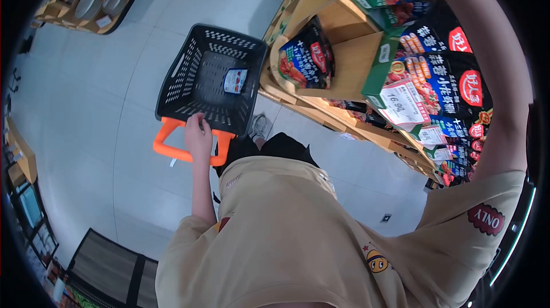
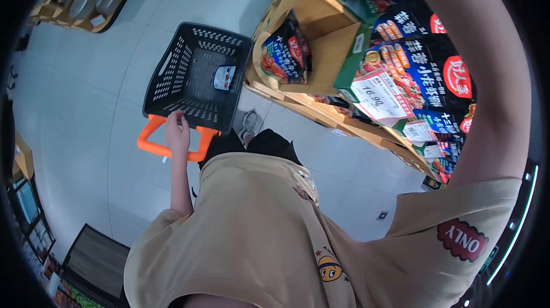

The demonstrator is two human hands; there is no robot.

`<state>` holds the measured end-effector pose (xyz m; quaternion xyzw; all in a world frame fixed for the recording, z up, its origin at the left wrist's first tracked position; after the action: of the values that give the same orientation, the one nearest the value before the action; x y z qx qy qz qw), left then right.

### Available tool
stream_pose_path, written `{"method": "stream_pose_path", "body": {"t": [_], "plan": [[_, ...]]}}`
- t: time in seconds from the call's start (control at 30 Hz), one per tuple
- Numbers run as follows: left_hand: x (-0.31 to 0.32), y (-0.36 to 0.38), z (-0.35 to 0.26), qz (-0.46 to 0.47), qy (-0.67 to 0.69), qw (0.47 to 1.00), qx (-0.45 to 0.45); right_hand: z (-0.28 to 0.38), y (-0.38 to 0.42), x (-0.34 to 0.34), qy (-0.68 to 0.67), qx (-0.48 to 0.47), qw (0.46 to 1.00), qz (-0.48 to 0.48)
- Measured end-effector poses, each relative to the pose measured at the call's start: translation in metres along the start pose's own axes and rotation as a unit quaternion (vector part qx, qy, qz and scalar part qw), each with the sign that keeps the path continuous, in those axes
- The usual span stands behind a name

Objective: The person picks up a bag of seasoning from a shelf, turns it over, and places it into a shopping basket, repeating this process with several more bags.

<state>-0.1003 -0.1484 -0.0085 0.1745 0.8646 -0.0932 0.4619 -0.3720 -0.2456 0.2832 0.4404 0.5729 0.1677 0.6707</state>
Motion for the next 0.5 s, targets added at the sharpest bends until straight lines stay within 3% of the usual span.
{"method": "stream_pose_path", "body": {"t": [0.1,0.17,0.23,0.27,0.3,0.37,0.4,0.5], "plan": [[-0.033,0.003,0.002,-0.029,-0.067,0.997,-0.005,0.053,-0.108,0.055,0.024,-0.021,0.999,0.001],[-0.049,0.011,0.013,-0.061,-0.077,0.995,-0.022,0.078,-0.164,0.090,0.073,-0.009,0.991,-0.114],[-0.051,0.020,0.027,-0.050,-0.056,0.996,-0.042,0.114,-0.211,0.145,0.133,-0.146,0.979,-0.047],[-0.050,0.022,0.024,-0.074,-0.098,0.992,0.009,0.120,-0.231,0.168,0.104,-0.180,0.977,-0.052],[-0.047,0.024,0.033,-0.069,-0.107,0.992,-0.001,0.122,-0.256,0.197,0.072,-0.212,0.973,-0.056],[-0.044,0.023,0.027,-0.083,-0.074,0.992,0.065,0.113,-0.341,0.282,0.057,-0.260,0.960,-0.090],[-0.047,0.019,0.030,-0.113,-0.053,0.991,0.048,0.104,-0.355,0.321,0.055,-0.212,0.976,-0.012],[-0.041,0.021,0.037,-0.092,-0.052,0.992,0.068,0.083,-0.404,0.424,0.026,-0.195,0.980,0.037]]}}
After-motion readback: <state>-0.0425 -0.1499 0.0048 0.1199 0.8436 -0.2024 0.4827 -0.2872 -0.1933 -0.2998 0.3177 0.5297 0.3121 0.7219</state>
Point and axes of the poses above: each hand's wrist, its own y-axis away from the middle knuckle, its own x-axis out of the palm, z = x × y, the point moved 10 cm from there along -y, towards the middle knuckle, and after that the axes turned 11 degrees about -y, right-handed, at the moved point
